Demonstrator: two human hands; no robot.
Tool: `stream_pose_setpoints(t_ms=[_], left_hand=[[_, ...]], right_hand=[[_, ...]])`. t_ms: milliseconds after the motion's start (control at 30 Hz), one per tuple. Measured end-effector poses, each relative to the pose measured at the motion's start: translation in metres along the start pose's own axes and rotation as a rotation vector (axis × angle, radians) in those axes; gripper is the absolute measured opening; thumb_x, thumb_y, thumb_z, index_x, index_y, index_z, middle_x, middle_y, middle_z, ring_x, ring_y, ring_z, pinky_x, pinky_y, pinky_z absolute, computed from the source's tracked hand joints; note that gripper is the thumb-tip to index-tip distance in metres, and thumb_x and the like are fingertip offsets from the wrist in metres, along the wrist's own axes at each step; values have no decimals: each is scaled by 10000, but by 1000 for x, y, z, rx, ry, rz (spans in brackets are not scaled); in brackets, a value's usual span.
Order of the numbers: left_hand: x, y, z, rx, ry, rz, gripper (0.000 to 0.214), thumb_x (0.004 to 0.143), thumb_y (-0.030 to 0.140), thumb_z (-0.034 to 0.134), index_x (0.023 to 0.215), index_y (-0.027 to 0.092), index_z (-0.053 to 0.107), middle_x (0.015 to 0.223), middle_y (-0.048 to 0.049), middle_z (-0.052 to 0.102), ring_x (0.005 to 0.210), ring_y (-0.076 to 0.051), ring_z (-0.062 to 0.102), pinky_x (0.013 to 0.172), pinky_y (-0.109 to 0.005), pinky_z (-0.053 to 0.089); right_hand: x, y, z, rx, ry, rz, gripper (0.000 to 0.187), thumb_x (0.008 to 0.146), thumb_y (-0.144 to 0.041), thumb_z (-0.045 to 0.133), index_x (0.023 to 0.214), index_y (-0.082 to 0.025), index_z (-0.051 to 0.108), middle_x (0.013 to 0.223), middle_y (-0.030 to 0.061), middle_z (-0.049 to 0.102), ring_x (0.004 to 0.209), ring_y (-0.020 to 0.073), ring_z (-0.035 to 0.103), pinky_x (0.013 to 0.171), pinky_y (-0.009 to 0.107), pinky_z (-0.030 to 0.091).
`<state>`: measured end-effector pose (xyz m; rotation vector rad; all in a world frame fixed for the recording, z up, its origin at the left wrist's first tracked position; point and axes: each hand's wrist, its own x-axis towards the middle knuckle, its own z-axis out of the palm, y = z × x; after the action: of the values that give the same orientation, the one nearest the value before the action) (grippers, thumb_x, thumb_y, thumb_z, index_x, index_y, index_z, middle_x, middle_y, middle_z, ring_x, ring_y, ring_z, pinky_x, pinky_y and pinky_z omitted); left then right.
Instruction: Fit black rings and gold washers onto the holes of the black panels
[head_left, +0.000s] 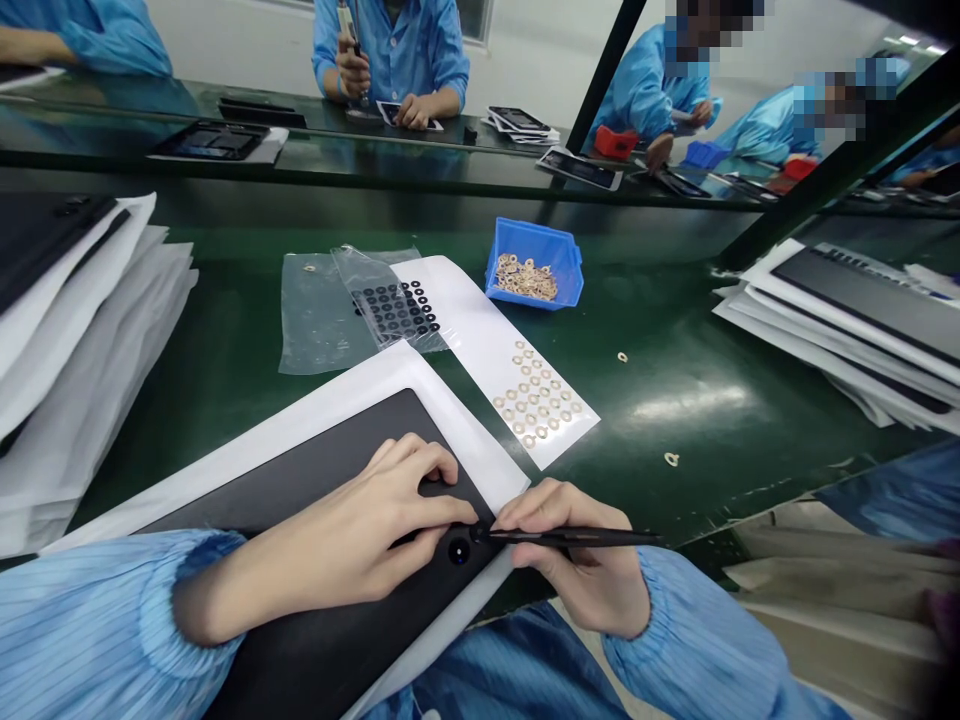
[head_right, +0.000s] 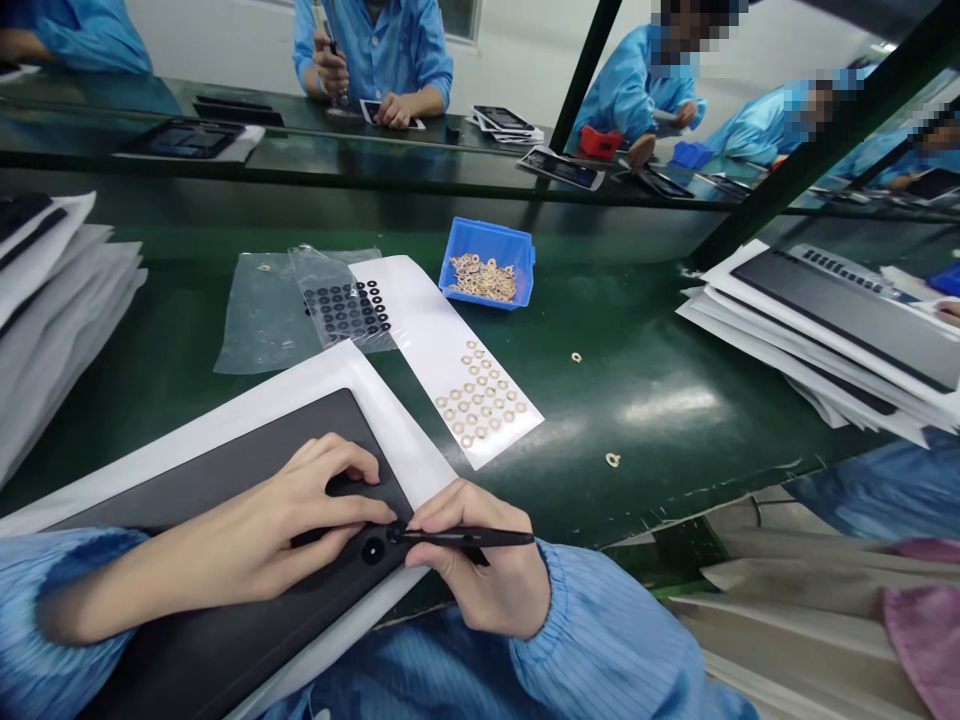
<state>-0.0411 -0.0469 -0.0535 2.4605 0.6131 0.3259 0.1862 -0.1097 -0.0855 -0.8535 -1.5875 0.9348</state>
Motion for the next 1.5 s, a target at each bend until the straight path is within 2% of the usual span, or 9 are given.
stream_pose_setpoints(t_ms=[100, 333, 500, 900, 1167, 1500], left_hand=[[-1, 0, 0, -3, 2, -2, 322, 935, 103, 433, 1160, 280, 581, 1115, -51, 437, 1018, -205, 410, 855, -315, 376], [0, 3, -2, -9, 22, 3, 305, 936, 104, 440, 1145, 260, 598, 1102, -57, 456, 1003, -200, 422, 848, -304, 394], [1, 3, -2, -1, 15, 1, 315, 925, 94, 442, 1135, 258, 610, 1090, -63, 467, 988, -205, 434, 837, -310, 403], [0, 3, -2, -1, 5, -5, 312, 928, 98, 438, 1135, 259, 606, 1096, -64, 460, 987, -206, 432, 843, -314, 391], [0, 4, -3, 5, 4, -4, 314, 929, 101, 439, 1142, 258, 609, 1098, -69, 471, 978, -207, 438, 840, -315, 396], [-1, 1, -1, 17, 36, 17, 314, 909, 96, 459, 1125, 257, 620, 1081, -63, 488, 959, -202, 461, 818, -305, 392]], right_hand=[[-1, 0, 1, 11, 21, 6, 174, 800, -73, 689, 895, -201, 619, 817, 42, 678, 756, 193, 680, 675, 332, 568], [-2, 0, -1, -17, -33, -14, 191, 799, -103, 702, 925, -207, 602, 835, 50, 686, 759, 198, 681, 661, 336, 571], [-2, -1, 0, -29, -26, -15, 158, 807, -118, 696, 899, -204, 600, 818, 61, 690, 750, 203, 681, 645, 337, 574], [0, -1, 0, -14, -4, 55, 149, 804, -103, 692, 885, -199, 612, 805, 53, 680, 727, 196, 679, 649, 336, 570], [0, -3, 4, -49, 46, 9, 149, 810, -90, 675, 884, -200, 607, 788, 52, 680, 698, 189, 683, 624, 320, 577], [0, -3, 3, -62, 5, -6, 166, 801, -104, 690, 896, -207, 601, 807, 53, 685, 703, 187, 689, 624, 311, 578]])
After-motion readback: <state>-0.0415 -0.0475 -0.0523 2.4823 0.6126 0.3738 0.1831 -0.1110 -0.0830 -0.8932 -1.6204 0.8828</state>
